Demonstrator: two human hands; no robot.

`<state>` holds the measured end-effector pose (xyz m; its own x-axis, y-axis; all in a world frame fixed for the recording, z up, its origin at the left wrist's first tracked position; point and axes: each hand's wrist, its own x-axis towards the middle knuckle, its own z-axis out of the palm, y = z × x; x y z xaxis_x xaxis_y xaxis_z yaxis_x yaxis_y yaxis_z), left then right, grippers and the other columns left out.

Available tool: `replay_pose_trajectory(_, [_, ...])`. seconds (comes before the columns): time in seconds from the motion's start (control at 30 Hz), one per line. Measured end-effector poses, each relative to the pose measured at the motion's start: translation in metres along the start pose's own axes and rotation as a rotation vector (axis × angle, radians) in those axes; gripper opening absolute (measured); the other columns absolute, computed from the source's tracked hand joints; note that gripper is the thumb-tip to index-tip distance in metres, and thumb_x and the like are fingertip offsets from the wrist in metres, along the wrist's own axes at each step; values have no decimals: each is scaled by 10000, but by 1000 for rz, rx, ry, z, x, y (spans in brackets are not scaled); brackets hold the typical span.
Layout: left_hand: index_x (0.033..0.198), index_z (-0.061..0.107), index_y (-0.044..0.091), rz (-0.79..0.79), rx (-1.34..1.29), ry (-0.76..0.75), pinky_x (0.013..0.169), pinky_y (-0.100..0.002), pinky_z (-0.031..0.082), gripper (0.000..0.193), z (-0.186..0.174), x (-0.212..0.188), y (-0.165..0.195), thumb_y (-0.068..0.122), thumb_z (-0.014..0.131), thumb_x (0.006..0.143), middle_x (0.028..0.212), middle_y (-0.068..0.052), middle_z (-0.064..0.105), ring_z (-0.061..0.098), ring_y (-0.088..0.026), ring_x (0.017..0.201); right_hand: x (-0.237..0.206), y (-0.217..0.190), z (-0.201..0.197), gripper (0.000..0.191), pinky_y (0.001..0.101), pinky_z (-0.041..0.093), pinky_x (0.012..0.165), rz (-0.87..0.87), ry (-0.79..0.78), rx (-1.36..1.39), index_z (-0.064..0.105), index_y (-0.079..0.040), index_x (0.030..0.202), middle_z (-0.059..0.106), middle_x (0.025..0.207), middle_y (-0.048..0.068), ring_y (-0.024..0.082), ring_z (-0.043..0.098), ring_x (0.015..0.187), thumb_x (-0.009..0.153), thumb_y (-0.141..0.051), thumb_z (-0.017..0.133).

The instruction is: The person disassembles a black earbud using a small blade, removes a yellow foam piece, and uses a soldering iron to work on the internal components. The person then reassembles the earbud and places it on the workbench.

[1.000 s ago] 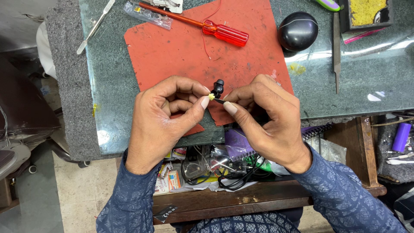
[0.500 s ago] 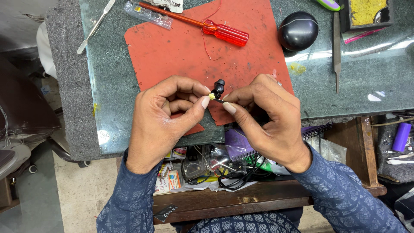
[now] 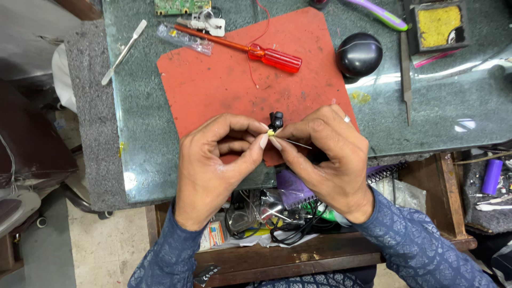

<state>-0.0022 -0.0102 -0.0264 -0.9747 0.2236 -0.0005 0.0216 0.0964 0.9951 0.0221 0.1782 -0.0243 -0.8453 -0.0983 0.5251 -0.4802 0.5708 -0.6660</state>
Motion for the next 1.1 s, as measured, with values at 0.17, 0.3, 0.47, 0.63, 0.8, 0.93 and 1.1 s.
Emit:
replay_pose_trajectory(0.17, [1041, 739, 6, -18, -102, 2, 810, -234, 648, 125, 6, -1, 3, 14, 746, 917, 1021, -43, 730, 730, -81, 903, 0, 2, -2, 178, 313, 464, 707, -29, 27, -20, 716, -39, 984, 659, 898, 49, 182, 604, 801, 868, -15, 848])
replay_pose_trajectory(0.3, [1081, 735, 5, 66, -87, -33, 849, -248, 664, 150, 6, -2, 4, 3, 736, 932, 1084, -52, 718, 750, -107, 965, 0, 4, -5, 165, 305, 472, 716, -20, 32, -17, 711, -40, 984, 655, 903, 49, 178, 604, 815, 872, -20, 830])
replay_pose_trajectory(0.47, [1129, 754, 16, 166, -20, -68, 842, -247, 655, 194, 4, -2, 3, -13, 738, 938, 1094, -62, 720, 755, -120, 969, -1, 9, -8, 161, 300, 457, 701, -8, 18, 28, 710, -35, 965, 644, 880, 39, 162, 586, 790, 862, -42, 834])
replay_pose_trajectory(0.63, [1117, 761, 33, 249, 63, -50, 814, -225, 636, 203, 5, -2, 3, -23, 757, 922, 1057, -51, 732, 745, -109, 948, 0, 11, -14, 149, 273, 468, 677, 26, -31, 114, 697, -36, 968, 647, 897, 37, 150, 606, 788, 874, -48, 812])
replay_pose_trajectory(0.8, [1087, 765, 45, 278, 130, -3, 763, -218, 616, 194, 6, -2, 4, -21, 783, 905, 1022, -39, 737, 730, -90, 892, 14, 9, -27, 113, 294, 472, 768, 50, -32, 21, 673, -26, 997, 661, 951, 47, 181, 614, 845, 938, -28, 769])
replay_pose_trajectory(0.93, [1074, 756, 42, 257, 79, 10, 754, -219, 624, 182, 8, -2, 6, -18, 781, 904, 1023, -42, 730, 730, -83, 884, 26, 8, -32, 108, 331, 454, 806, 47, -123, -149, 719, -35, 972, 669, 958, 73, 247, 605, 881, 886, -22, 785])
replay_pose_trajectory(1.1, [1083, 744, 40, 377, 212, 63, 784, -225, 608, 184, 9, -2, 9, -7, 796, 912, 1032, -44, 729, 731, -95, 911, 26, 6, -33, 209, 350, 497, 830, -31, -47, -140, 684, 3, 1032, 656, 1028, 124, 268, 634, 942, 844, 12, 775])
